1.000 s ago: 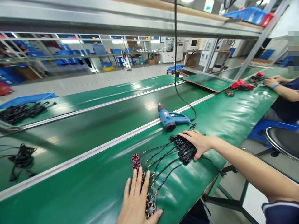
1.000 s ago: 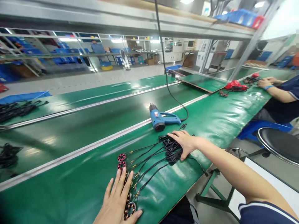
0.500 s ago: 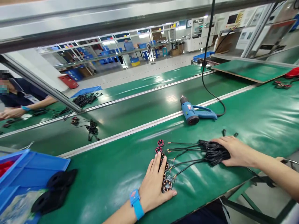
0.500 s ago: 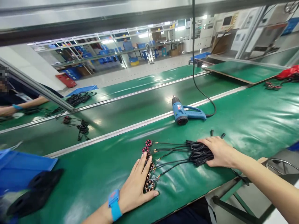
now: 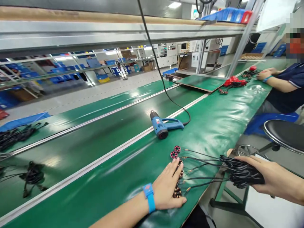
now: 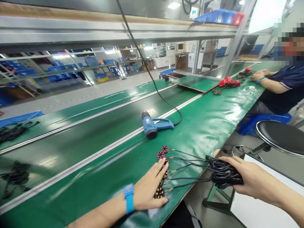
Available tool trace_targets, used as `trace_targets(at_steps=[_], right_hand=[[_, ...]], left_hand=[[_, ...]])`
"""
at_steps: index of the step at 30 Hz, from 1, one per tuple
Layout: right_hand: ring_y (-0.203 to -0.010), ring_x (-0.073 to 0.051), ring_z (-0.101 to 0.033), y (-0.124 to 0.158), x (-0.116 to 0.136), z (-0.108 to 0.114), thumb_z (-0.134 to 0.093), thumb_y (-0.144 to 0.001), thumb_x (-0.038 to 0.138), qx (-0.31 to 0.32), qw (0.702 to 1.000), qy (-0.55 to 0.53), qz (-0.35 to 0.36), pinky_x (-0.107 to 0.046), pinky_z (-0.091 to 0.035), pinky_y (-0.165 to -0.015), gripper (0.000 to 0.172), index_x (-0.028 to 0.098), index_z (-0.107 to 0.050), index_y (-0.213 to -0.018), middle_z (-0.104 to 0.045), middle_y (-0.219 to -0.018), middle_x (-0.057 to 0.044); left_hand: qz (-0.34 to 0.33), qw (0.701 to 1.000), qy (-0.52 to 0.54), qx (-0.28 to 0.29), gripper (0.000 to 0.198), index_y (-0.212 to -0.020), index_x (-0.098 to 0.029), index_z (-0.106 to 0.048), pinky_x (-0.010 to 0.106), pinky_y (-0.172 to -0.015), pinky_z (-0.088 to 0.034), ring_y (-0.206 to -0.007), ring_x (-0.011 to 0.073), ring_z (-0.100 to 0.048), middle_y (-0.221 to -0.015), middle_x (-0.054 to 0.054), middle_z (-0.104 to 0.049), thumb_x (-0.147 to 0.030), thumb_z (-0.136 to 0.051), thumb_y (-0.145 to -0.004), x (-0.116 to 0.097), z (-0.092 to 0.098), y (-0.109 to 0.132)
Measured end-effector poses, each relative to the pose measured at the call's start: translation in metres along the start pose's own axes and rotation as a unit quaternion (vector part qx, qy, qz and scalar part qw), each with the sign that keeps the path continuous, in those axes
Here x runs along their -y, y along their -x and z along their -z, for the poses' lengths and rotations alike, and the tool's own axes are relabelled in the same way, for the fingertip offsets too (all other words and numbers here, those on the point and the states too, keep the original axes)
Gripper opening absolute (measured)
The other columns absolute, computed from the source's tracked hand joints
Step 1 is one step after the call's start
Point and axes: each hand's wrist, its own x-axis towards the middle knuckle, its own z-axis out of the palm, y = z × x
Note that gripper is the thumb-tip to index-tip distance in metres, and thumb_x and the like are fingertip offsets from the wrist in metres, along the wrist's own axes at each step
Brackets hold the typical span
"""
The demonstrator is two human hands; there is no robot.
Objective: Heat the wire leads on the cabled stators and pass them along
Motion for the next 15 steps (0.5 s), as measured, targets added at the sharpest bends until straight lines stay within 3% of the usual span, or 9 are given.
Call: trace_targets(at_steps=[3, 6, 7, 9, 12, 15], right_hand=[[-0.086, -0.019, -0.071, 0.004, -0.051, 0.014, -0.061, -0.075, 0.013, -0.033, 0.998, -0.004, -0.052, -0.024, -0.054, -0.068, 0.06, 0.026, -0.059, -0.133, -0.069, -0.113, -0.009], [-0.092, -0.023, -0.07, -0.02, -0.093, 0.028, -0.069, -0.071, 0.022, -0.067, 0.994, 0.017, -0.088, -0.029, -0.05, -0.075, 0.053, 0.017, -0.067, -0.124, -0.071, -0.11, -0.013], [-0.091, -0.023, -0.07, -0.034, -0.101, 0.034, -0.07, -0.07, 0.024, -0.076, 0.991, 0.024, -0.104, -0.03, -0.049, -0.075, 0.054, 0.014, -0.067, -0.123, -0.072, -0.106, -0.013], [-0.088, -0.022, -0.069, -0.068, -0.112, 0.046, -0.065, -0.074, 0.03, -0.092, 0.985, 0.038, -0.142, -0.031, -0.045, -0.075, 0.056, 0.01, -0.065, -0.126, -0.072, -0.099, -0.012], [-0.09, -0.025, -0.069, -0.124, -0.119, 0.068, -0.06, -0.078, 0.035, -0.113, 0.972, 0.065, -0.197, -0.032, -0.042, -0.071, 0.062, 0.004, -0.06, -0.131, -0.072, -0.098, -0.016], [-0.086, -0.027, -0.07, -0.164, -0.117, 0.084, -0.065, -0.078, 0.036, -0.118, 0.961, 0.073, -0.24, -0.033, -0.04, -0.066, 0.065, -0.002, -0.059, -0.131, -0.071, -0.093, -0.021]], left_hand=[[-0.078, 0.997, -0.03, 0.003, 0.118, -0.157, -0.011, -0.01, 0.051, -0.123, -0.018, -0.15, 0.0343, -0.007, -0.161, 0.019, -0.001, -0.058, -0.077, -0.072, 0.006, 0.009, -0.078], [-0.133, 0.985, -0.109, -0.035, 0.11, -0.156, -0.013, -0.018, 0.047, -0.124, -0.017, -0.149, 0.0314, -0.016, -0.161, 0.017, -0.017, -0.057, -0.078, -0.075, 0.013, 0.032, -0.163], [-0.116, 0.981, -0.142, -0.063, 0.109, -0.156, -0.014, -0.021, 0.048, -0.124, -0.015, -0.149, 0.0333, -0.015, -0.161, 0.016, -0.017, -0.056, -0.08, -0.074, 0.013, 0.042, -0.188], [-0.017, 0.976, -0.171, -0.133, 0.106, -0.155, -0.019, -0.026, 0.051, -0.123, -0.015, -0.149, 0.0381, -0.012, -0.162, 0.015, -0.015, -0.055, -0.083, -0.072, 0.01, 0.062, -0.225], [0.053, 0.968, -0.169, -0.179, 0.104, -0.157, -0.016, -0.019, 0.056, -0.12, -0.022, -0.148, 0.0416, -0.016, -0.161, 0.022, -0.01, -0.063, -0.071, -0.081, 0.001, 0.077, -0.235], [-0.014, 0.968, -0.19, -0.161, 0.104, -0.156, -0.022, -0.022, 0.058, -0.119, -0.021, -0.149, 0.0398, -0.013, -0.162, 0.019, -0.01, -0.068, -0.071, -0.078, -0.003, 0.068, -0.195]])
